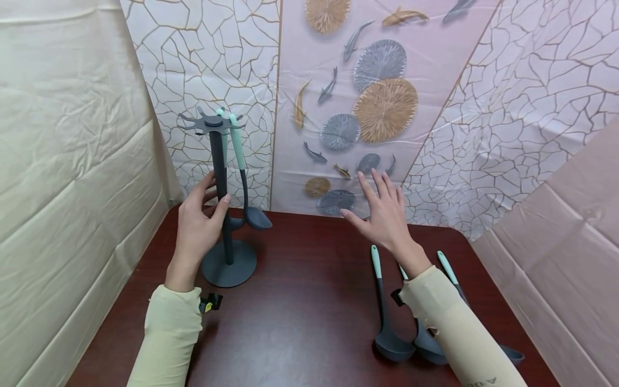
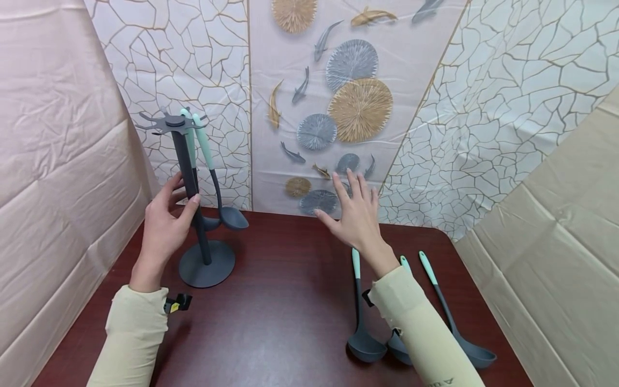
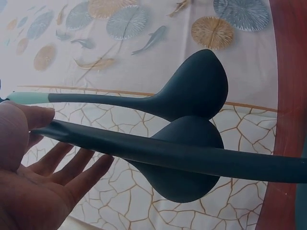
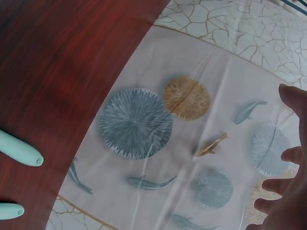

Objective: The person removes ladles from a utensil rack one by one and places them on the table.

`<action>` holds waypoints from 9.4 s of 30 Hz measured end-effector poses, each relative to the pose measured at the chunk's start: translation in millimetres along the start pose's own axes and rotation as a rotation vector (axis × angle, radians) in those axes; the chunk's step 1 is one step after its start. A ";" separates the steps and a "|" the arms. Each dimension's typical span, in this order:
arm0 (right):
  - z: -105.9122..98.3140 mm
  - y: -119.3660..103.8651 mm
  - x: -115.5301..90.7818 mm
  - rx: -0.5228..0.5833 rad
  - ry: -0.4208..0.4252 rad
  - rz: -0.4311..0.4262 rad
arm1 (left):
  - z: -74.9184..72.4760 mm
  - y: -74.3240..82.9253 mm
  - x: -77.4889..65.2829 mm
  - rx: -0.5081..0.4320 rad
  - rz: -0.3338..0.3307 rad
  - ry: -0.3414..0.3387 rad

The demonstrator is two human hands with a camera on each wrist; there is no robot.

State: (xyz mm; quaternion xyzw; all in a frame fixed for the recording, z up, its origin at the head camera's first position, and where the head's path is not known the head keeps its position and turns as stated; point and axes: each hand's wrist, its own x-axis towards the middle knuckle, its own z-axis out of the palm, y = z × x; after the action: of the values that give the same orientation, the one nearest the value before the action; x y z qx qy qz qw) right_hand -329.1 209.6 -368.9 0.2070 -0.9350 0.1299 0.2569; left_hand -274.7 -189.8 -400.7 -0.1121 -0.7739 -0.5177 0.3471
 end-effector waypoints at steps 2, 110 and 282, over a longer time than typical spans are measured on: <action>0.4 -3.0 1.5 0.008 0.017 -0.006 | 0.4 0.5 0.2 0.007 0.011 0.011; -12.3 -243.8 84.9 0.787 0.129 -0.184 | -4.9 19.2 -1.4 0.265 -0.003 -0.058; 50.9 12.8 -20.8 0.601 -0.322 0.431 | -3.8 18.8 -1.7 0.191 -0.040 -0.075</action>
State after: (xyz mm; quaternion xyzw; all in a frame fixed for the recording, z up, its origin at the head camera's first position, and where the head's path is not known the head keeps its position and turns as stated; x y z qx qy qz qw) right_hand -340.4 209.8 -424.2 0.0896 -0.9057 0.4143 0.0023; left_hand -261.8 -184.6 -387.4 -0.0823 -0.8343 -0.4436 0.3168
